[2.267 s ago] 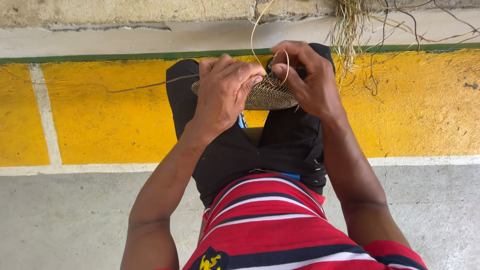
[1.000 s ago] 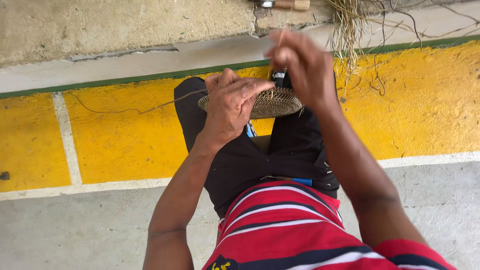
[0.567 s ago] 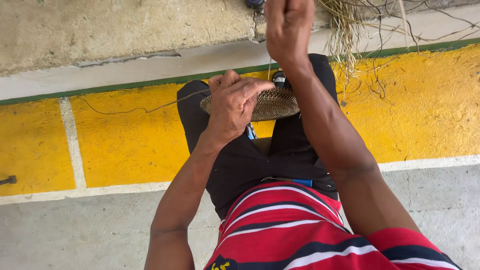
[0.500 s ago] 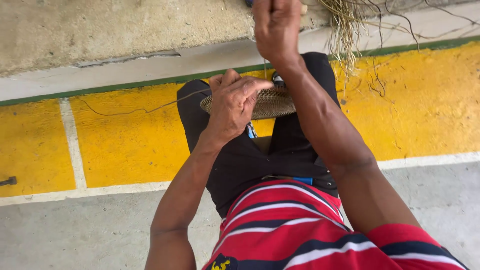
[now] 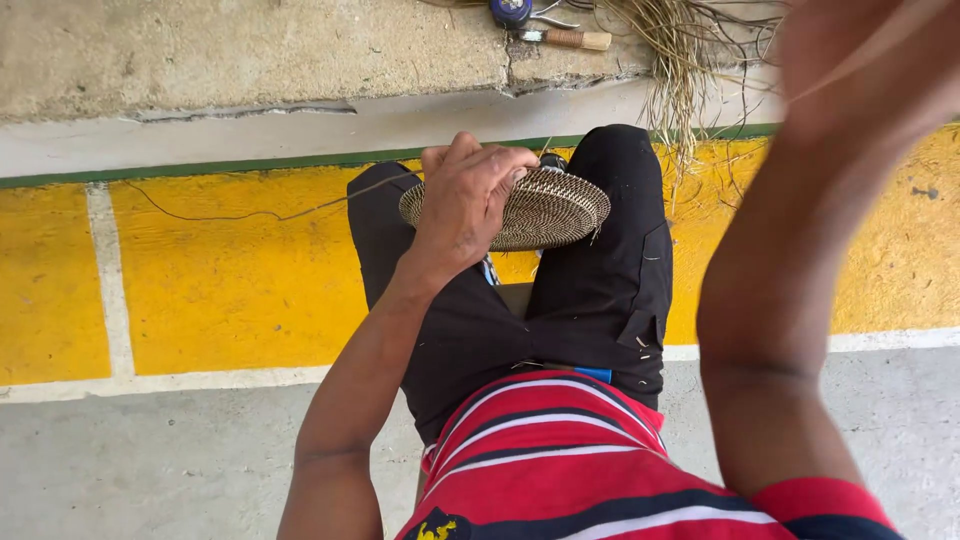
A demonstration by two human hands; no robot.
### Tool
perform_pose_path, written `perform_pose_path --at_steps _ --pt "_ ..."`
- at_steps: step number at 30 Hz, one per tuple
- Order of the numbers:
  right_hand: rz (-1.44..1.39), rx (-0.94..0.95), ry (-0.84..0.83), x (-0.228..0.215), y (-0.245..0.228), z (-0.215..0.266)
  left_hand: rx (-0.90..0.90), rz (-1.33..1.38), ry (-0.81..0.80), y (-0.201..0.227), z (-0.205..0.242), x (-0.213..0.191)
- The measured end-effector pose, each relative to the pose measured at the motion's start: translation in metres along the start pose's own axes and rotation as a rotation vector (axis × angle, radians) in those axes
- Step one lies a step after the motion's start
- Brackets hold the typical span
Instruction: The recorder is weaving a small round basket or plate using thin wooden reeds or fibers.
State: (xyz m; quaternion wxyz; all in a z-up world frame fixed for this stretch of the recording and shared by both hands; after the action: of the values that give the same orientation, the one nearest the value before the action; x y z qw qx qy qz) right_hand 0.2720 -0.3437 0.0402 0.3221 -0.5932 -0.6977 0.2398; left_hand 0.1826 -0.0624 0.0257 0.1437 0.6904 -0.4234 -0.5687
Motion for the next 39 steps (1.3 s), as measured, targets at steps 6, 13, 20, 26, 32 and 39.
perform_pose_path --at_steps 6,13,20,26,32,39 --pt "-0.061 0.246 -0.002 0.114 -0.046 0.075 -0.049 0.026 -0.027 -0.005 0.002 -0.002" --pt "0.114 0.104 -0.136 0.106 -0.057 0.089 -0.053 0.060 -0.060 -0.007 0.001 0.001" --pt "0.202 0.118 -0.216 0.113 -0.048 0.092 -0.056 0.068 -0.062 -0.008 0.001 0.001" --pt "0.528 -0.010 -0.261 0.122 -0.056 0.089 -0.062 0.070 -0.054 -0.006 0.002 0.000" --pt "0.764 -0.149 -0.406 0.147 -0.046 0.099 -0.038 0.051 -0.029 -0.004 0.004 0.000" --pt "0.748 -0.062 -0.399 0.149 -0.040 0.101 -0.003 0.045 0.019 -0.003 0.009 0.001"
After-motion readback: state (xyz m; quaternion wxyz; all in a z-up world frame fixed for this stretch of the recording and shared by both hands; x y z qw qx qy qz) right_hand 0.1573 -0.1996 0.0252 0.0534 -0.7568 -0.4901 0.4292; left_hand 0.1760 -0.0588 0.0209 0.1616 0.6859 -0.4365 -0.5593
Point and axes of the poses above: each hand's wrist, its own z-axis away from the middle knuckle, its own x-axis out of the palm, y = z × x, the point moved 9 cm from there along -z, towards the middle knuckle, and after that the axes turned 8 degrees about -x, right-handed, at the moved point
